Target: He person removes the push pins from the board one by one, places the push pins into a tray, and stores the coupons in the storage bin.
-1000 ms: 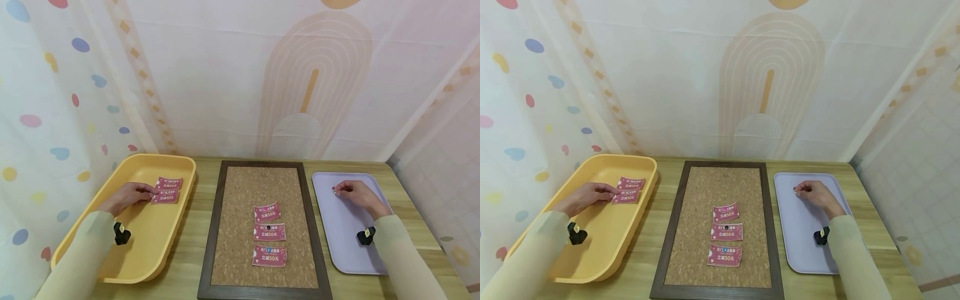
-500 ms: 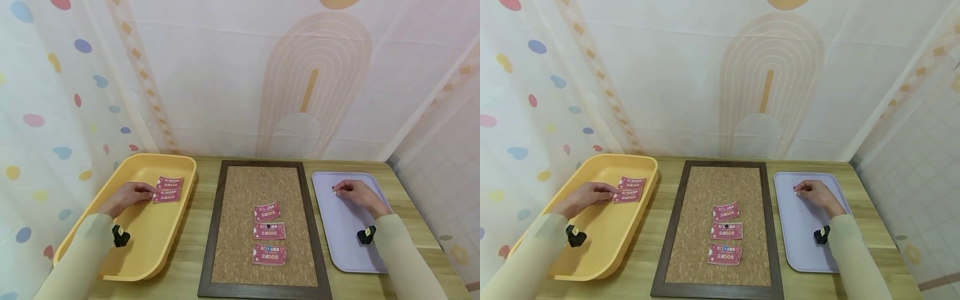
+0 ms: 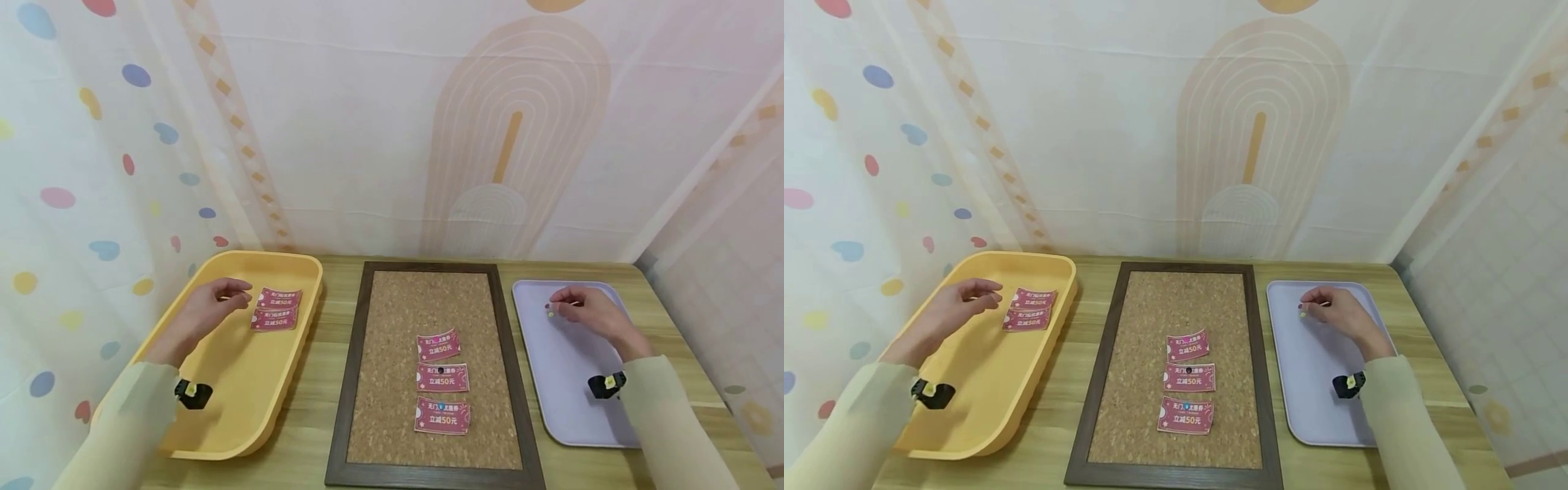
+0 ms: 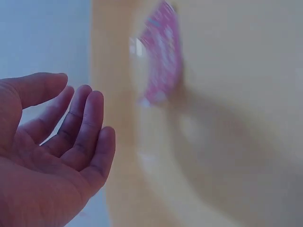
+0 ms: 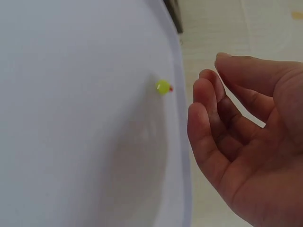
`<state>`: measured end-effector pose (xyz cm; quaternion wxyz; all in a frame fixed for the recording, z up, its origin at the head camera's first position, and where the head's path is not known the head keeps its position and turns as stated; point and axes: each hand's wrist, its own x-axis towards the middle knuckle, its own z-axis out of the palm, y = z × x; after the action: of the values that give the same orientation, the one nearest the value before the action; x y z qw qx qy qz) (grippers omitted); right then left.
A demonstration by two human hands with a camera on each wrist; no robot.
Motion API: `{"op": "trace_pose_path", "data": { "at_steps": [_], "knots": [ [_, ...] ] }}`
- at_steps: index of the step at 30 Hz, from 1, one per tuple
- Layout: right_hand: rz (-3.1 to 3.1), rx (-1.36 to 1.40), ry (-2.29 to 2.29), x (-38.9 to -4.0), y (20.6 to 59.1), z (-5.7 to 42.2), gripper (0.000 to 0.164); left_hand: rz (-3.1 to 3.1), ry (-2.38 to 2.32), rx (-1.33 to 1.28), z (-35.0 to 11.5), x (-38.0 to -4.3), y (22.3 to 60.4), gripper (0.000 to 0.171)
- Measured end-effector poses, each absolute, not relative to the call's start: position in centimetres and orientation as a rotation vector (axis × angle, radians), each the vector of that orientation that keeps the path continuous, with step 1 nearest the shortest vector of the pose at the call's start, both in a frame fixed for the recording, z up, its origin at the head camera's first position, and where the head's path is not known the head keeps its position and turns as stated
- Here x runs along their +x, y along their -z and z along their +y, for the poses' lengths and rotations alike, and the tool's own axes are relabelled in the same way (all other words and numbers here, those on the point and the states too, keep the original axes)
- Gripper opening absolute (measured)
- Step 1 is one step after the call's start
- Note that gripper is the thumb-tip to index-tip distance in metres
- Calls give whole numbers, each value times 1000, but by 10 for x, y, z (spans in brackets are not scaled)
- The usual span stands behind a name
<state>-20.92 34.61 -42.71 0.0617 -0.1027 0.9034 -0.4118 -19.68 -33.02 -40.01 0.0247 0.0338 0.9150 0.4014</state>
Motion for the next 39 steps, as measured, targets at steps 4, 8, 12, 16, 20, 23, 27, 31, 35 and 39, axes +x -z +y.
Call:
{"op": "trace_pose_path", "data": {
  "at_steps": [4,8,12,16,20,23,27,31,35,39],
  "knots": [
    [2765,-320,1272,-204,421,335,22,2905,-1256,130,-310,-187,388,37],
    [2809,-316,1275,-199,418,325,23,2955,-1289,183,-289,-178,380,33],
    [2828,-306,1302,-194,414,316,24,2986,-1313,237,-270,-172,377,28],
    [2843,-321,1324,-189,410,308,24,2982,-1367,278,-254,-166,374,24],
    [2858,-321,1327,-183,405,301,24,2954,-1425,303,-238,-161,372,24],
    [2867,-329,1333,-180,403,296,23,2917,-1460,316,-226,-159,371,24],
    [2883,-363,1347,-176,401,290,21,2900,-1467,343,-212,-154,369,23],
    [2902,-393,1345,-173,402,283,19,2918,-1457,381,-197,-150,368,19],
    [2905,-421,1349,-170,402,277,18,2905,-1474,435,-183,-146,370,17],
    [2907,-434,1351,-167,402,271,17,2871,-1482,483,-170,-143,373,16]
  ]
}}
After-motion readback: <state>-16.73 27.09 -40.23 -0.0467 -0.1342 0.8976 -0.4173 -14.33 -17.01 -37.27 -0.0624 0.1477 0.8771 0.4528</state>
